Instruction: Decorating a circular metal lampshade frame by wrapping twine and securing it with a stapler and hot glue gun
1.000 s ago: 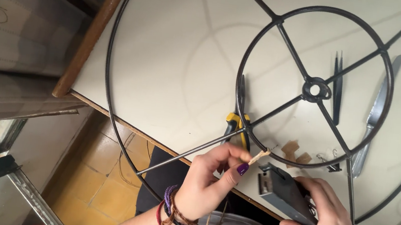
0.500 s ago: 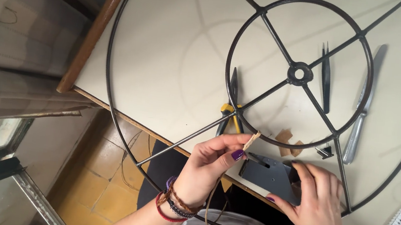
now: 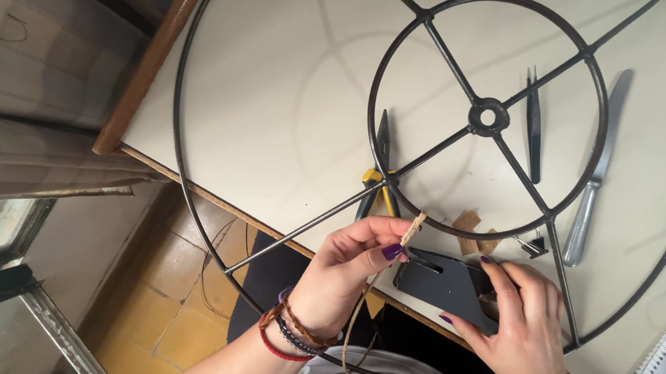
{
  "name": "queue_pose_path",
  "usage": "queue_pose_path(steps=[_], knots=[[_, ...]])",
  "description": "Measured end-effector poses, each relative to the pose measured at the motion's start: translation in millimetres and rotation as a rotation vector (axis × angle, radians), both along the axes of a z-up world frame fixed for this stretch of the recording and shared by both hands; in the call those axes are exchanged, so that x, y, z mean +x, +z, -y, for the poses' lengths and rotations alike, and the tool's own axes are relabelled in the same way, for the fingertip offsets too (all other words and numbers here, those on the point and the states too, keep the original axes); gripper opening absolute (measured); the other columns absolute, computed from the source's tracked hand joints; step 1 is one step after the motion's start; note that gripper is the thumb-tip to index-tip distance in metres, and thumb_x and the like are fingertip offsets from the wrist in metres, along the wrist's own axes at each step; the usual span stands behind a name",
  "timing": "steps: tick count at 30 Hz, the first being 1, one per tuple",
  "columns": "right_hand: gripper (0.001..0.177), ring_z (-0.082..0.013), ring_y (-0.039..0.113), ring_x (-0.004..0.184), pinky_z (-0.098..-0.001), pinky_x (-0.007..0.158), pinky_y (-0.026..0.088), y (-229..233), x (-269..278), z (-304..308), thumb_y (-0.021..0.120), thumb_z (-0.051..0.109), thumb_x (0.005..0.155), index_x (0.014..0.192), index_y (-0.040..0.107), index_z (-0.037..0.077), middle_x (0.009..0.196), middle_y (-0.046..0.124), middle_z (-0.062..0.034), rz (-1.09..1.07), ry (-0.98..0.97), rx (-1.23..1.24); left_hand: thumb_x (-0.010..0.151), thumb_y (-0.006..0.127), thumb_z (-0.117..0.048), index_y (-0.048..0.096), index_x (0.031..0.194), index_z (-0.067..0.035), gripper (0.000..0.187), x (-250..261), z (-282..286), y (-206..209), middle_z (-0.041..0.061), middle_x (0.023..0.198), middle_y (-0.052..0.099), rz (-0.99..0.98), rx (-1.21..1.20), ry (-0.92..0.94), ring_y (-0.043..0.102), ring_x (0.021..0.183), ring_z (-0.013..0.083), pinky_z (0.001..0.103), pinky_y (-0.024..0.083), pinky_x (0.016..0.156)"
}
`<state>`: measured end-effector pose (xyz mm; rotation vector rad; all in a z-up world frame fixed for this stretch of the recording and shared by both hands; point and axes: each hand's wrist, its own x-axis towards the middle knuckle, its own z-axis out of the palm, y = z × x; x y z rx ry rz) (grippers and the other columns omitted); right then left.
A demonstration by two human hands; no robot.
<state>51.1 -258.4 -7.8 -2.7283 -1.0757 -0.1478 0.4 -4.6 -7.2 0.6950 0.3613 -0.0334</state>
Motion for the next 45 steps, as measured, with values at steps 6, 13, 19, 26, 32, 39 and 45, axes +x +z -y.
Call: queue_pose_path(steps=[6,13,19,26,32,39,45], knots=[[0.082,-0.0308,0.058,0.113,-0.0451,0.105,0.047,-2,-2,3,0.071,0.064,0.079,0.134,0.063,0.004,0.126,0.058,-0.0109,-0.012,-0.016,-0.019,0.094,0.069,-0.012,0.070,0.123,-0.001,0.031,-3,-2,0,0.005,0.114,0.071,-0.034,-0.133,-0.043,0.063,0.092,0.0139,0.027,0.044,0.089],[0.080,-0.0317,0.057,0.117,-0.0450,0.107,0.046,1,-2,1,0.073,0.061,0.080,0.135,0.062,0.004,0.127,0.057,-0.0120,-0.022,-0.015,-0.008,0.093,0.067,-0.001,0.069,0.119,0.004,0.027,-4,-7,15,0.007,0.088,0.071,-0.186,-0.433,-0.087,0.068,0.080,0.0117,0.023,0.054,0.078],[0.080,-0.0314,0.057,0.116,-0.0448,0.105,0.046,-1,-2,2,0.073,0.061,0.080,0.135,0.062,0.004,0.126,0.057,-0.0116,-0.028,-0.024,0.006,0.099,0.062,-0.010,0.069,0.125,0.002,0.029,-15,-7,42,0.013,0.091,0.076,0.004,-0.081,-0.068,0.072,0.086,0.0202,0.033,0.054,0.090],[0.079,-0.0337,0.057,0.117,-0.0480,0.103,0.047,2,-3,1,0.064,0.064,0.083,0.137,0.060,0.006,0.130,0.057,-0.0111,-0.057,-0.041,-0.003,0.106,0.054,-0.012,0.039,0.155,0.007,0.055,-30,-12,107,0.010,0.126,0.070,0.234,0.178,-0.299,0.060,0.104,0.0055,0.031,0.042,0.120],[0.079,-0.0313,0.056,0.118,-0.0451,0.104,0.046,1,-3,1,0.072,0.061,0.080,0.136,0.061,0.005,0.128,0.056,-0.0105,-0.030,-0.028,0.006,0.102,0.046,-0.021,0.051,0.146,0.001,0.049,31,-54,108,-0.005,0.069,0.063,0.298,0.704,-0.260,0.072,0.075,0.0070,0.031,0.061,0.098],[0.080,-0.0311,0.056,0.117,-0.0450,0.105,0.047,1,-4,0,0.076,0.058,0.078,0.136,0.061,0.005,0.128,0.056,-0.0106,-0.038,-0.037,0.014,0.107,0.048,-0.012,0.049,0.149,0.002,0.045,61,-73,98,-0.001,0.069,0.063,0.358,0.668,-0.344,0.071,0.077,0.0117,0.029,0.056,0.094],[0.080,-0.0300,0.056,0.116,-0.0445,0.105,0.045,-1,-4,0,0.074,0.060,0.079,0.136,0.062,0.006,0.128,0.056,-0.0095,-0.042,-0.043,0.011,0.106,0.046,-0.015,0.054,0.146,-0.001,0.043,53,-90,105,0.002,0.072,0.063,0.333,0.729,-0.373,0.061,0.071,0.0119,0.029,0.053,0.092]])
